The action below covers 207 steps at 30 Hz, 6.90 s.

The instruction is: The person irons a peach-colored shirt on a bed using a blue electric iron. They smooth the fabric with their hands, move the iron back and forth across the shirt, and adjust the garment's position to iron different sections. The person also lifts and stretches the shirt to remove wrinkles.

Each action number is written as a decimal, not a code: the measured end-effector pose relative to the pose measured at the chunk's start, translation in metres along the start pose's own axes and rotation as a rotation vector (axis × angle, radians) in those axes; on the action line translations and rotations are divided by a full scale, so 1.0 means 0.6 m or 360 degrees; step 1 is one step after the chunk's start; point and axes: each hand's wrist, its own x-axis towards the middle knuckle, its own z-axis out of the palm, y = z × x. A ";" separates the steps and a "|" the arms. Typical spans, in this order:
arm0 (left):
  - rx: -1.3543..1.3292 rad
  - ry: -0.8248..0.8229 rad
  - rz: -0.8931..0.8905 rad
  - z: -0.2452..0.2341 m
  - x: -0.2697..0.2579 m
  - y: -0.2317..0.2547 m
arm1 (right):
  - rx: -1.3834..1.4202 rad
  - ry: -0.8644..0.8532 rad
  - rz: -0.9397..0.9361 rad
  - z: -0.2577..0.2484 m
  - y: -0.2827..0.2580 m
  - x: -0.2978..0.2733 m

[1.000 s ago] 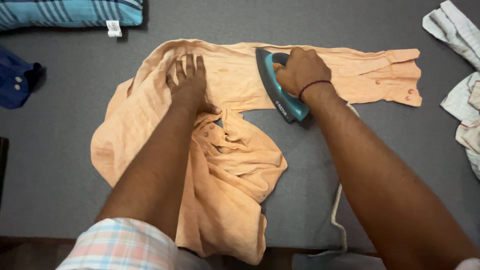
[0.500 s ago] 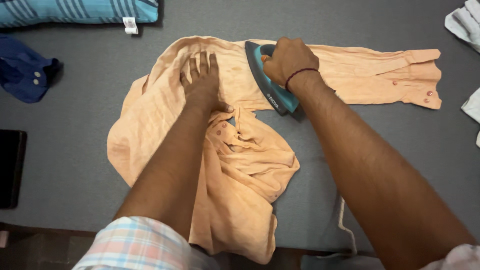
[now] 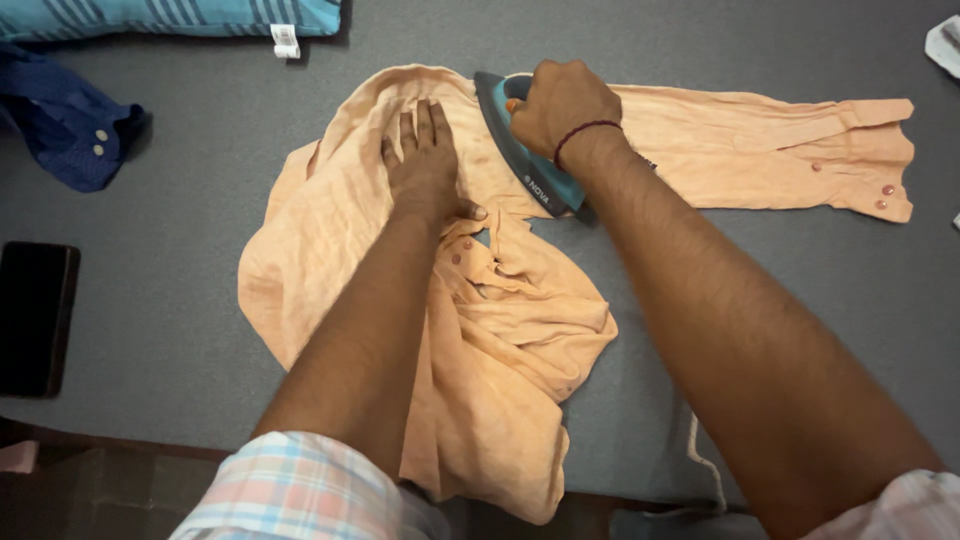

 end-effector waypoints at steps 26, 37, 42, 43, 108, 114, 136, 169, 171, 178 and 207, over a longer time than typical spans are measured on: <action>0.0008 -0.0052 0.0065 0.016 0.027 -0.011 | -0.0049 0.0072 0.0353 -0.048 0.135 -0.048; 0.0024 -0.0042 0.0069 0.014 0.025 -0.009 | -0.0056 0.0084 0.0535 -0.067 0.212 -0.065; -0.0005 -0.0032 0.0078 0.012 0.024 -0.012 | -0.0080 0.0094 0.0658 -0.081 0.251 -0.069; -0.0013 -0.0039 0.0085 0.014 0.022 -0.011 | -0.0088 0.0095 0.0663 -0.085 0.260 -0.073; -0.0055 -0.0072 0.0071 0.015 0.029 -0.011 | -0.0083 0.0010 0.0331 -0.051 0.136 -0.031; -0.0044 -0.0072 0.0056 0.015 0.030 -0.009 | -0.0061 0.0022 0.0219 -0.038 0.091 -0.024; -0.0067 0.0213 0.0063 0.046 -0.012 -0.005 | -0.0060 -0.0070 0.0063 -0.025 0.023 -0.025; -0.0275 0.0919 0.0373 0.112 -0.154 -0.003 | -0.0187 -0.0357 -0.0085 -0.044 0.001 -0.119; -0.0306 0.0812 0.0346 0.116 -0.140 -0.017 | -0.0184 -0.0356 -0.0074 -0.046 -0.002 -0.117; -0.0194 0.0819 0.0212 0.112 -0.136 -0.013 | -0.0211 -0.0359 -0.0141 -0.045 -0.005 -0.105; -0.0328 0.0331 -0.0060 0.097 -0.087 -0.007 | -0.0016 -0.0142 0.0635 -0.073 0.138 -0.133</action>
